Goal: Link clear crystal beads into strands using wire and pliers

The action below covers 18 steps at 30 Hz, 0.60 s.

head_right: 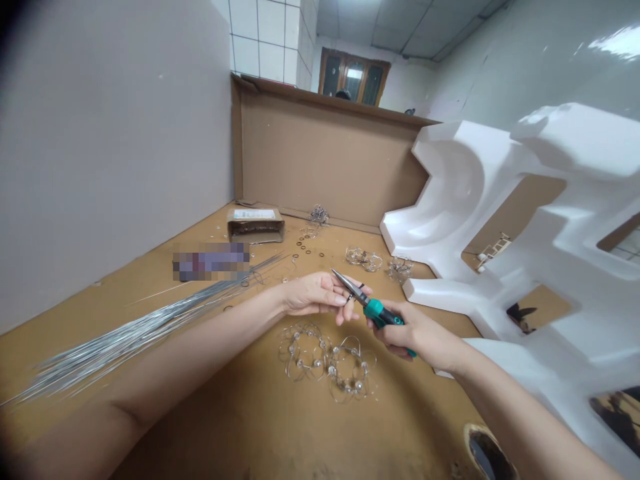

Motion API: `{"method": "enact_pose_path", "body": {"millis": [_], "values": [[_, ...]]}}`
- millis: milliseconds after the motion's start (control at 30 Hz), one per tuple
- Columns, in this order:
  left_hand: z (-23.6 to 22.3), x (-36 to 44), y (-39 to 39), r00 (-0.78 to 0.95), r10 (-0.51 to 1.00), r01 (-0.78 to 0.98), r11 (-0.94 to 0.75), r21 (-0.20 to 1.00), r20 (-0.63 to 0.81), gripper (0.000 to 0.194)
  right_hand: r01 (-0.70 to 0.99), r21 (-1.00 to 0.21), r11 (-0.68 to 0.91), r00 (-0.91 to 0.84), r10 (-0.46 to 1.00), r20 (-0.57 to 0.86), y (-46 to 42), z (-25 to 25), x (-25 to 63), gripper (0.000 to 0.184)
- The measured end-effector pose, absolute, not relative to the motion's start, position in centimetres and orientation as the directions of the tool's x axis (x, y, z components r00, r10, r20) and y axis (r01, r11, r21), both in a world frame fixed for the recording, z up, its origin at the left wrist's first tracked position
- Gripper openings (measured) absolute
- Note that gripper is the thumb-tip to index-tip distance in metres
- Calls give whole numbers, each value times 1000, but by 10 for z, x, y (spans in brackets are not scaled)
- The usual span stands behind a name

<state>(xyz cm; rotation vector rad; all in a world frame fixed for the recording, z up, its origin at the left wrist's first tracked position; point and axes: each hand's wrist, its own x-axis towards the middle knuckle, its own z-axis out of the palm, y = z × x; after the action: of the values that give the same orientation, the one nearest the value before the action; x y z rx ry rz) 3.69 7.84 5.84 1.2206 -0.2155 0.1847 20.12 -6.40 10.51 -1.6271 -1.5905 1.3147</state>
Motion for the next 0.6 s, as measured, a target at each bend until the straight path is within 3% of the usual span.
{"method": "enact_pose_path", "body": {"millis": [367,600], "values": [[56,41,75,955,-5,-272,375,886,296,32,401,-902,-160,-162,957,-242,-63,101,194,13],[54,42,75,972,11,-225,349,910,236,36,495,-846,-197,-113,951,-287,-61,103,191,17]]}}
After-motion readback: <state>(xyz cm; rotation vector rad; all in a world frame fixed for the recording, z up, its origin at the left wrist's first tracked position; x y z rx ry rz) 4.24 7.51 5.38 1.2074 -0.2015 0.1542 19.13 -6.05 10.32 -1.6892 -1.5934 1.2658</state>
